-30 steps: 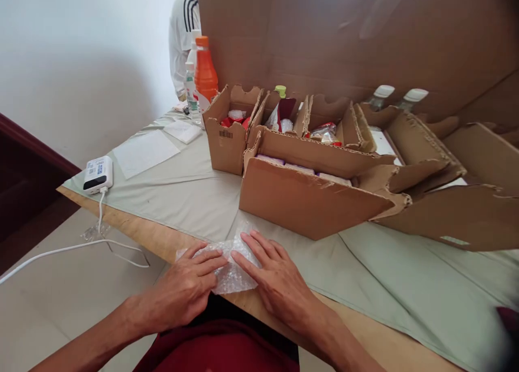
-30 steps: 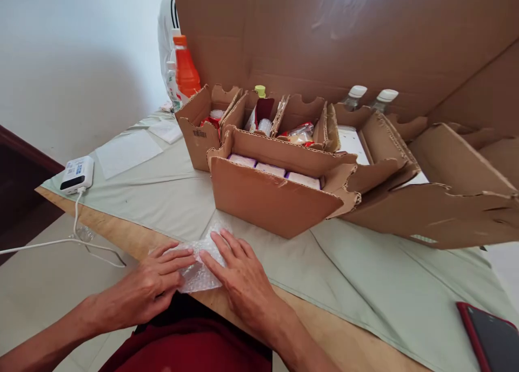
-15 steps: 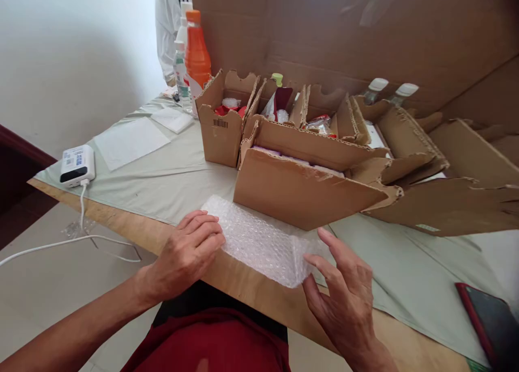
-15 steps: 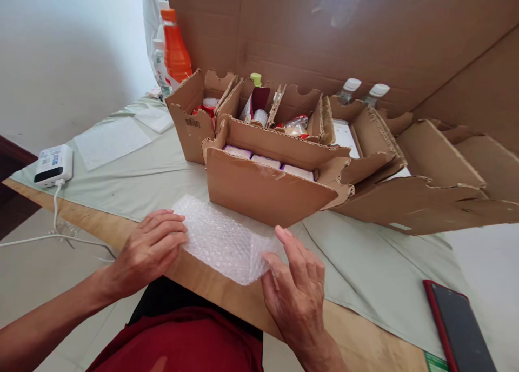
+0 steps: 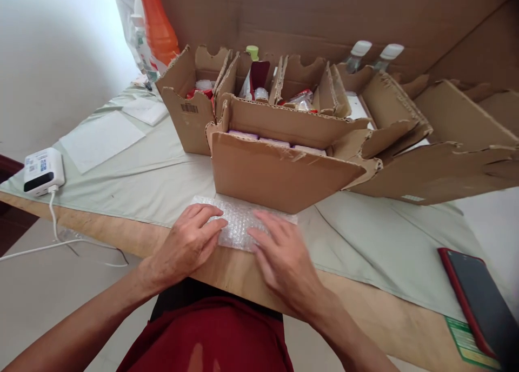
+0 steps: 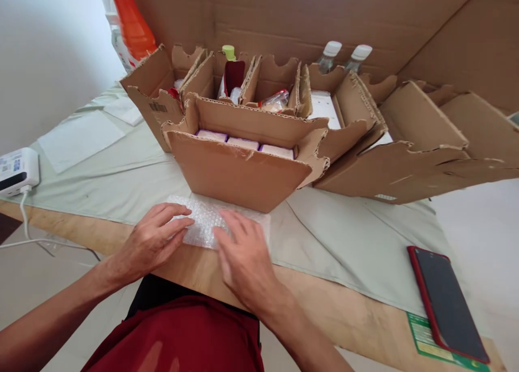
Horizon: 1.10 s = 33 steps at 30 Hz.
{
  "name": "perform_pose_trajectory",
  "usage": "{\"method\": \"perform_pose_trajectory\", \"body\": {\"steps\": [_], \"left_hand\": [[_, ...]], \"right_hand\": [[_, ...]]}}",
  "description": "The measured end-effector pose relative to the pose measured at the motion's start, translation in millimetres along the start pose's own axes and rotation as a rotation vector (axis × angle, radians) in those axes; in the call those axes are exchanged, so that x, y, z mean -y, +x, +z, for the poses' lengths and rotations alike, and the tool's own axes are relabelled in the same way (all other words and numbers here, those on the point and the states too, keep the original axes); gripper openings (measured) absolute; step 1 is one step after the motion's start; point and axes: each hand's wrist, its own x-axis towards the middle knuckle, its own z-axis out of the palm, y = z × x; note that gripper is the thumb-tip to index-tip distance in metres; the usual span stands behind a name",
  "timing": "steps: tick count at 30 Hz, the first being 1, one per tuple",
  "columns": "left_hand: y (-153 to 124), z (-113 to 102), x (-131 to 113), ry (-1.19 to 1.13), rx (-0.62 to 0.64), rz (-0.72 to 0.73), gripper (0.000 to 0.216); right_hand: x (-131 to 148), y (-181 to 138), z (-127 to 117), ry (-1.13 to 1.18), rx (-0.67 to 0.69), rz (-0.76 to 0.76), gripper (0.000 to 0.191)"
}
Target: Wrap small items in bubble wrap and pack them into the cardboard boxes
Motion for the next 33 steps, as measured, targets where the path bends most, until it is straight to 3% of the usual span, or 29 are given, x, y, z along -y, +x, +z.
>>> {"method": "perform_pose_trajectory", "body": {"steps": [3,6,11,14,19,24,28,32,33], "left_hand": [[4.0,12.7,9.7,0.018,0.075,-0.015,0.019],[-3.7,22.4,24.7,-0.031,0.122,-0.043,0.018],[-13.7,28.8,35.0,-0.121,0.112,-0.071,0.023],[-13.1,24.6,34.8,-0.152,0.097,-0.068,0.024],[-23.4,2.9,40.7,0.119,-0.122,-0.244,0.019],[-39.7,-2.7,41.5,0.345,-0.014,-0.451,0.023],[-36.2,8.9,32.0,0.209,-0.031,-0.504,0.003],[-28.2,0.2,24.2,-0.056,-0.061,-0.632,0.002],[-26.9,-6.9,24.2,-0.129,-0.054,-0.689,0.005]], "right_hand": [[4.3,18.4,28.7,0.006,0.198,-0.075,0.029],[-13.5,-3.1,37.4,-0.001,0.254,-0.086,0.031],[-50.5,-72.3,4.6,-0.050,0.150,0.060,0.031],[-62.7,-89.6,-15.9,-0.052,0.070,0.203,0.024],[-78.2,-73.4,-14.1,-0.173,0.014,0.350,0.031],[-75.9,-52.5,12.2,-0.315,0.026,0.370,0.037],[-62.6,-49.9,15.1,-0.126,-0.066,0.370,0.024],[-42.5,-54.6,-3.1,0.239,-0.070,0.587,0.013],[-35.1,-55.9,-7.4,0.323,-0.064,0.651,0.018]]}}
